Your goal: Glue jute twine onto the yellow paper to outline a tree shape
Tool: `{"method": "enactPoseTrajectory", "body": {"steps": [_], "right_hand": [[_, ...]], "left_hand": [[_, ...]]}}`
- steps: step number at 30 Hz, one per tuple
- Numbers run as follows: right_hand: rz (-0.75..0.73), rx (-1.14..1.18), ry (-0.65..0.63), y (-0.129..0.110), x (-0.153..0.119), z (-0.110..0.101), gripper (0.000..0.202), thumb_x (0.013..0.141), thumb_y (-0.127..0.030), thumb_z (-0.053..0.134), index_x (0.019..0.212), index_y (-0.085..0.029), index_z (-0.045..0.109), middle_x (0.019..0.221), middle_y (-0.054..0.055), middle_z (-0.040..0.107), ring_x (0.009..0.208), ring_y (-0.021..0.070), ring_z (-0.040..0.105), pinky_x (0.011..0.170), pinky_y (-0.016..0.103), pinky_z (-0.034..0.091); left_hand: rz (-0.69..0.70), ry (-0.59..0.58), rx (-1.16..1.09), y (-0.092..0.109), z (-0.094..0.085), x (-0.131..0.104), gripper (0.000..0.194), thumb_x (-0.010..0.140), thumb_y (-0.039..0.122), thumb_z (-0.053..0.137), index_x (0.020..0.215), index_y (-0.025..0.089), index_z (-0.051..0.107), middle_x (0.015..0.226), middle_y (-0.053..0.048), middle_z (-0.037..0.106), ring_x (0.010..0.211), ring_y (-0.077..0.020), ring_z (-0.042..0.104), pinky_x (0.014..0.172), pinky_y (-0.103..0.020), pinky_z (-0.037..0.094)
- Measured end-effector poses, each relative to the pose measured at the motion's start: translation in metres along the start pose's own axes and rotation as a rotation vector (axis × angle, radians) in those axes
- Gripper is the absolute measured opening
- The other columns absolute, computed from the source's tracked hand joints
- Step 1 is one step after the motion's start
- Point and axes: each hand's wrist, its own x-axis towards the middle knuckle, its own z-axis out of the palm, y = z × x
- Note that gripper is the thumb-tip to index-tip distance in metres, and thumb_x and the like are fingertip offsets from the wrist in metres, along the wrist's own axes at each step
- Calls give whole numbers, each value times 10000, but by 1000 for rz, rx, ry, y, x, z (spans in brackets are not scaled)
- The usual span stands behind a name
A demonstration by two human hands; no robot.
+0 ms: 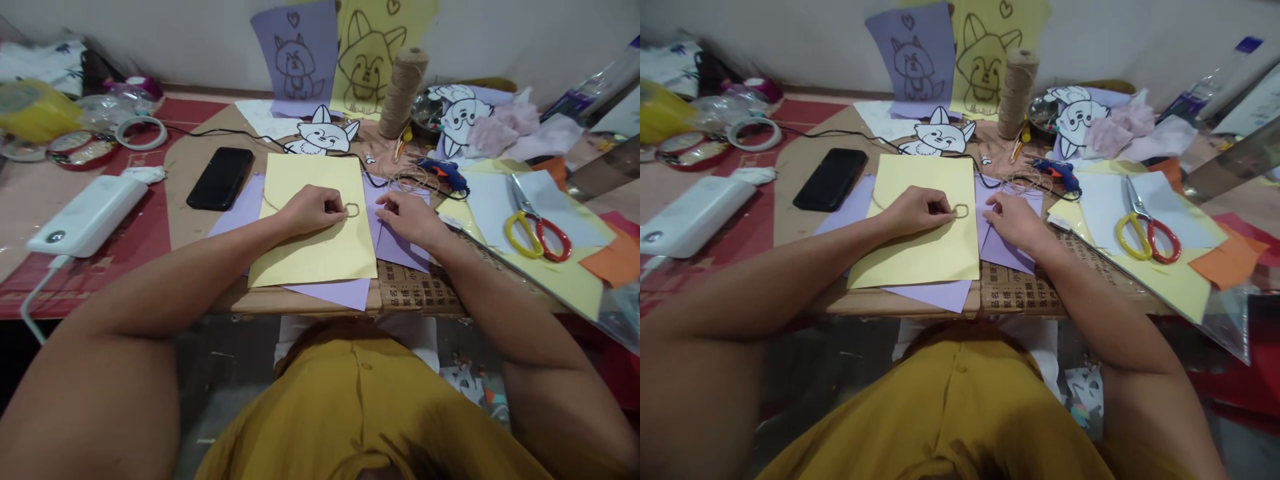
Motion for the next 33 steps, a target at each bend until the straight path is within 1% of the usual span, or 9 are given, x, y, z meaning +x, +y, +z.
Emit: {"method": "enactPoseTrajectory", "body": {"steps": [3, 6, 12, 15, 19, 22, 27, 33], "right_hand": [[6, 3, -1, -3, -1, 0, 297, 991, -271, 678, 1246, -148, 768, 1051, 120, 797, 936, 243, 705, 867, 365, 529], [-8, 19, 19, -1, 1, 2, 256, 986, -259, 680, 1194, -146, 779, 1030, 111, 791, 921, 234, 696, 856, 359, 522], [-47, 15, 35, 2, 4, 9, 215, 975, -277, 682, 1126, -153, 771, 969, 81, 771, 853, 216, 655, 773, 339, 464], [-39, 1, 48, 3, 3, 12, 244, 973, -291, 678, 1160, -156, 758, 981, 83, 767, 852, 219, 646, 787, 345, 459], [-40, -18, 48, 3, -1, 13, 294, 972, -298, 668, 1223, -161, 739, 1007, 85, 767, 873, 225, 647, 827, 349, 471], [-42, -17, 53, 2, -3, 13, 294, 971, -293, 665, 1225, -164, 736, 1012, 84, 761, 894, 231, 648, 833, 348, 472], [-47, -13, 63, 2, -4, 15, 306, 974, -261, 671, 1246, -137, 733, 1002, 86, 751, 901, 231, 646, 828, 350, 458], [-37, 2, 82, 2, -1, 17, 257, 979, -273, 664, 1198, -167, 746, 954, 70, 748, 881, 234, 655, 825, 354, 466]], "left_hand": [[4, 1, -2, -1, 0, 1, 56, 835, 196, 786, 787, 169, 775, 763, -18, 785, 675, -132, 667, 653, -258, 448], [7, -2, -15, -3, 0, 1, 67, 837, 222, 780, 794, 171, 774, 777, -22, 793, 689, -139, 681, 654, -256, 457], [25, 7, -53, -3, 1, 1, 79, 822, 231, 771, 762, 179, 761, 737, -20, 772, 659, -137, 656, 633, -258, 450], [21, 6, -58, -3, 2, 1, 61, 812, 228, 780, 776, 181, 766, 704, -15, 752, 641, -135, 640, 621, -257, 441], [21, 3, -46, -2, 2, 1, 58, 823, 218, 778, 799, 165, 776, 706, -22, 749, 646, -136, 641, 644, -260, 451], [29, 3, -39, -2, 1, 2, 51, 817, 209, 777, 797, 162, 778, 720, -22, 754, 660, -141, 653, 655, -260, 457], [33, 4, -48, -4, 2, 3, 30, 805, 194, 771, 799, 164, 773, 700, -13, 741, 636, -129, 633, 633, -250, 445], [43, 12, -76, -4, 3, 2, 46, 801, 215, 773, 780, 176, 760, 691, -8, 735, 632, -132, 632, 621, -250, 442]]}}
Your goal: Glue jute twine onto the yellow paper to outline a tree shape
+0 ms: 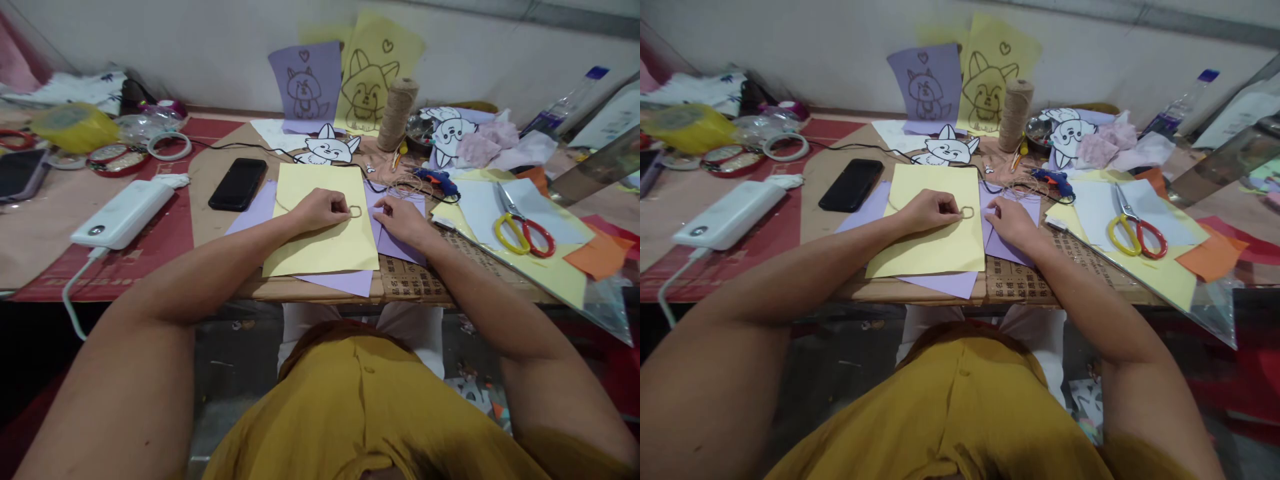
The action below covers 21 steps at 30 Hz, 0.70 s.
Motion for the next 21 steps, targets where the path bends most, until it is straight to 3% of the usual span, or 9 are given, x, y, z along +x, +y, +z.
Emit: {"method": "enactPoseTrajectory", "body": {"steps": [10, 15, 18, 21], "right_hand": [[3, 30, 30, 3, 5, 1, 247, 952, -276, 679, 1163, -178, 763, 981, 74, 756, 897, 232, 660, 864, 365, 493], [56, 30, 73, 7, 17, -14, 250, 928, -248, 662, 1127, -153, 782, 1062, 107, 782, 902, 229, 675, 900, 384, 525], [65, 24, 96, 7, 27, -28, 206, 920, -229, 653, 1054, -157, 793, 1039, 106, 791, 917, 241, 680, 897, 396, 525], [31, 50, 113, 5, 40, -37, 145, 924, -218, 658, 975, -166, 783, 1015, 100, 796, 921, 239, 682, 882, 379, 516]], "left_hand": [[-12, 3, -9, 2, -2, 0, 53, 804, 224, 796, 786, 181, 772, 732, -15, 761, 657, -134, 647, 635, -250, 454], [2, 7, -24, 3, -5, -1, 142, 839, 285, 800, 920, 168, 802, 747, -18, 747, 655, -127, 627, 637, -252, 451], [35, 63, 16, 9, -16, -4, 231, 845, 336, 818, 1005, 170, 812, 826, -38, 775, 738, -143, 662, 701, -264, 474], [48, 148, 65, 20, -42, -18, 227, 888, 355, 781, 1031, 182, 814, 998, -64, 817, 873, -166, 697, 788, -284, 496]]}}
